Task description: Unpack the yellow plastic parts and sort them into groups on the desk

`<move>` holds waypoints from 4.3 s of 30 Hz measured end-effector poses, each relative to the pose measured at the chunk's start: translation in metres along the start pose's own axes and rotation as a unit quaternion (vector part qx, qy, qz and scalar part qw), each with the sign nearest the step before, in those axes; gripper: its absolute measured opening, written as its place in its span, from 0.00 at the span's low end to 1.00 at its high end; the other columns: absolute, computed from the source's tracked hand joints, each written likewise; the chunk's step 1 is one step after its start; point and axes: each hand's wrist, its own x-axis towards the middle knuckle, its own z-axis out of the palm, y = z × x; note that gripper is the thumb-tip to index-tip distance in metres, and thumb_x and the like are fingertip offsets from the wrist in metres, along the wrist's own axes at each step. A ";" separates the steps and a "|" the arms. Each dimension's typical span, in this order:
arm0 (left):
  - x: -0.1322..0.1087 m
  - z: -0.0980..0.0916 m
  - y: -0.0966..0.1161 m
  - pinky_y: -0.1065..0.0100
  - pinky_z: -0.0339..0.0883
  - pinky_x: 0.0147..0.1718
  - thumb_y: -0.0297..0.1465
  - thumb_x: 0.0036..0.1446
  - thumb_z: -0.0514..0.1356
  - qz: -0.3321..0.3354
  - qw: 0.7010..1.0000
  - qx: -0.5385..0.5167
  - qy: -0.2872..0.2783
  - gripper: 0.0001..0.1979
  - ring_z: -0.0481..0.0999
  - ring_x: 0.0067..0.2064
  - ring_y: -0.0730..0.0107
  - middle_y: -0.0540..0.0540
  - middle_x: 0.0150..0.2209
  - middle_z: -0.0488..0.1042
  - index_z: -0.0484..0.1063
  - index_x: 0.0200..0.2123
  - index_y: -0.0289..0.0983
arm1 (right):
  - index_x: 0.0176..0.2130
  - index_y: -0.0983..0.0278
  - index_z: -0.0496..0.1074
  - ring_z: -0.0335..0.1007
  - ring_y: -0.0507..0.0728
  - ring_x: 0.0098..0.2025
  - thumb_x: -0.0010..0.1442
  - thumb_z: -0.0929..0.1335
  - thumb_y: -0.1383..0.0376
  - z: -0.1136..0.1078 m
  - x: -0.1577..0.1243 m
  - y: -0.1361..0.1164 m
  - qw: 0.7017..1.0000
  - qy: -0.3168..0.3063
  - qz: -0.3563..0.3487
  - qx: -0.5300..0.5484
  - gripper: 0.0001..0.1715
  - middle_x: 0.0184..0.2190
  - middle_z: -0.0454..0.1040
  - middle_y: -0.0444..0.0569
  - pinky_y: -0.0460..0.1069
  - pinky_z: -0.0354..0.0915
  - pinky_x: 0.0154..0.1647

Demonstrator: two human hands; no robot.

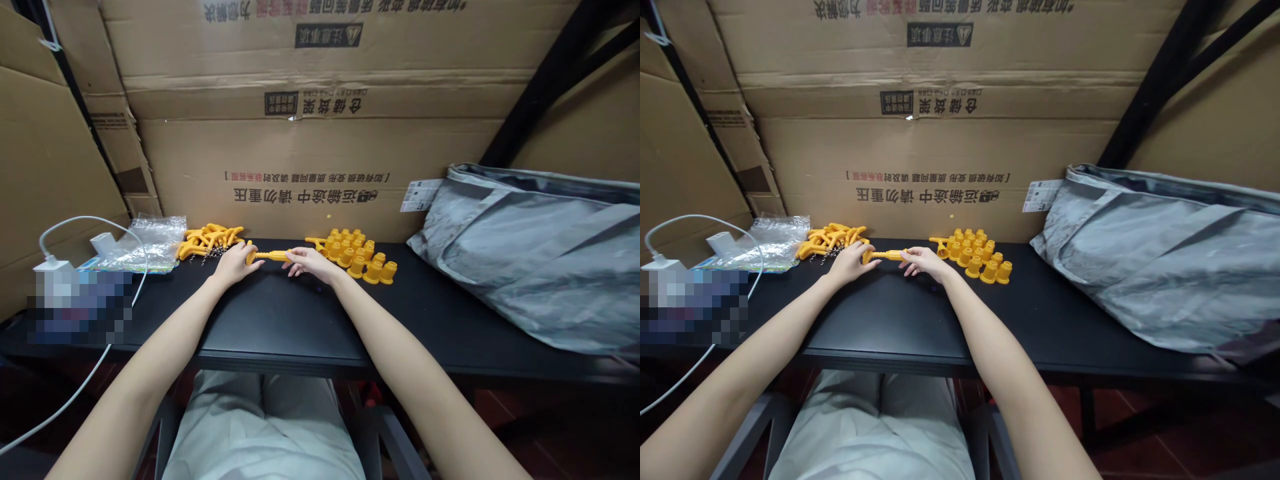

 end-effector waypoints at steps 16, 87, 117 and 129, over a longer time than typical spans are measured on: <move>0.000 -0.003 0.000 0.66 0.69 0.42 0.42 0.56 0.62 -0.024 0.999 0.009 -0.029 0.16 0.74 0.41 0.65 0.45 0.39 0.71 0.72 0.45 0.41 | 0.36 0.66 0.69 0.72 0.50 0.22 0.63 0.68 0.57 0.013 0.003 0.002 0.996 0.048 0.021 0.072 0.14 0.24 0.76 0.48 0.42 0.67 0.23; 0.000 -0.002 -0.008 0.59 0.68 0.52 0.31 0.59 0.55 -0.012 0.998 -0.048 -0.049 0.17 0.72 0.50 0.61 0.42 0.46 0.71 0.68 0.51 0.37 | 0.54 0.67 0.67 0.72 0.60 0.48 0.55 0.72 0.68 -0.014 -0.003 0.001 0.856 0.090 -0.004 -0.509 0.28 0.48 0.73 0.58 0.50 0.65 0.49; 0.000 -0.052 -0.033 0.44 0.58 0.54 0.23 0.54 0.53 -0.407 0.897 0.168 -0.042 0.20 0.64 0.59 0.44 0.31 0.57 0.65 0.66 0.52 0.33 | 0.43 0.64 0.71 0.69 0.60 0.47 0.60 0.68 0.57 0.008 0.016 0.027 0.857 0.048 -0.119 -0.499 0.15 0.43 0.72 0.54 0.53 0.64 0.47; -0.009 -0.041 -0.066 0.42 0.54 0.54 0.26 0.54 0.55 -0.465 0.866 0.168 -0.075 0.16 0.60 0.60 0.45 0.35 0.56 0.66 0.71 0.47 0.42 | 0.43 0.65 0.70 0.69 0.60 0.47 0.61 0.68 0.58 0.011 0.011 0.022 0.854 0.045 -0.109 -0.506 0.14 0.43 0.72 0.54 0.52 0.64 0.48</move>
